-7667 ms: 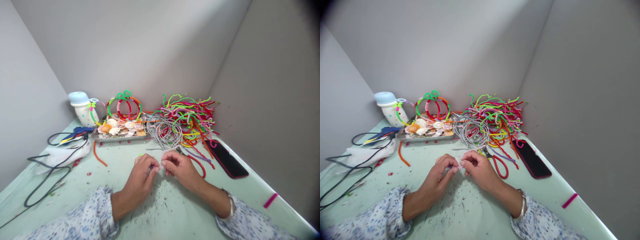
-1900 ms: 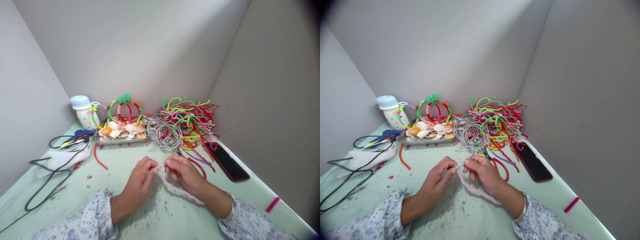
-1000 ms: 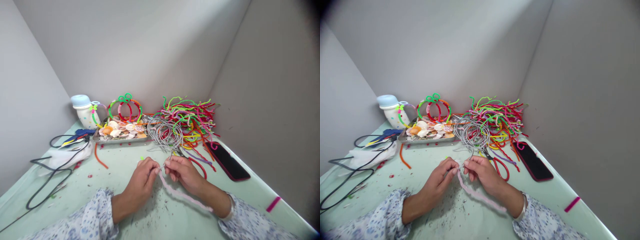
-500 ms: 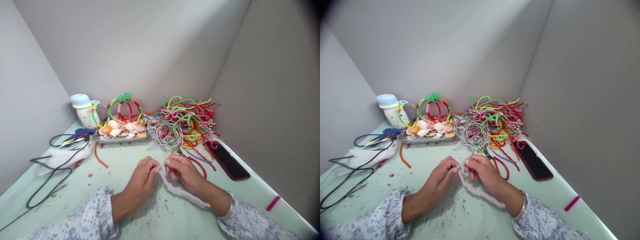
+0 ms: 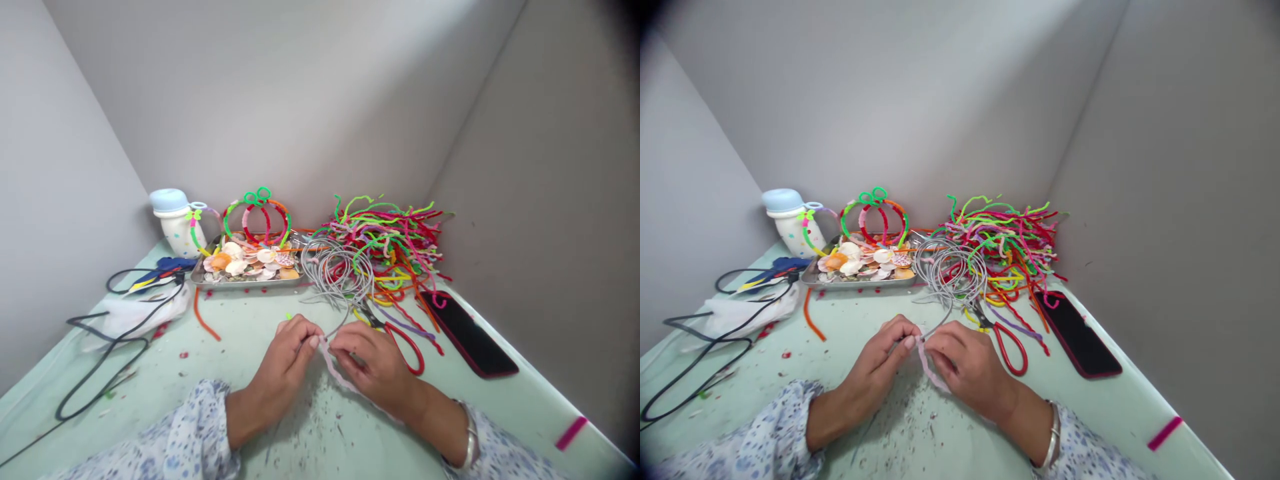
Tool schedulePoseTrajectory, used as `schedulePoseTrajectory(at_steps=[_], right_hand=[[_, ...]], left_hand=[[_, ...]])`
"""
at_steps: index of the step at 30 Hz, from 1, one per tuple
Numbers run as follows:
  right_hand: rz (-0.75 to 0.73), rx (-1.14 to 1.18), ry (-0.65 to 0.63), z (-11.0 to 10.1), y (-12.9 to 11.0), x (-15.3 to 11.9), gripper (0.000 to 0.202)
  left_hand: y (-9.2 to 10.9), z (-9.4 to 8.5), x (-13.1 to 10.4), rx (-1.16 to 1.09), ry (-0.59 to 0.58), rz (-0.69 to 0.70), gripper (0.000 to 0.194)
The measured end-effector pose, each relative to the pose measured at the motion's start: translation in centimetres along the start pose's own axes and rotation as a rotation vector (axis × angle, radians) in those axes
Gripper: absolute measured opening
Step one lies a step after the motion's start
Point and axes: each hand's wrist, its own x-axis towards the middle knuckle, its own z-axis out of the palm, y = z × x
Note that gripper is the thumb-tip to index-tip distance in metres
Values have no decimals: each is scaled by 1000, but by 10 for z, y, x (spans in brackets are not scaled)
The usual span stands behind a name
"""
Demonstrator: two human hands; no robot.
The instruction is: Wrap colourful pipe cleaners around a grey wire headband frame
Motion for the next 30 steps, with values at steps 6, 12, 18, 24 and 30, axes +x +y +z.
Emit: schedulePoseTrajectory(at_steps=[6, 12, 18, 24, 30], right_hand=[[-153, -248, -16, -1, 1, 3, 19], [-319, -327, -72, -3, 8, 10, 23], [-343, -299, -89, -1, 12, 9, 28], [-264, -230, -21, 2, 16, 5, 29], [-103, -153, 197, -2, 19, 18, 23]], left_hand=[[-4, 1, 1, 20, -11, 35, 24], [-6, -1, 3, -41, 12, 39, 23], [-7, 0, 5, -63, 37, 42, 23], [-6, -1, 5, -19, 73, 90, 15], [1, -9, 2, 20, 448, 104, 13]])
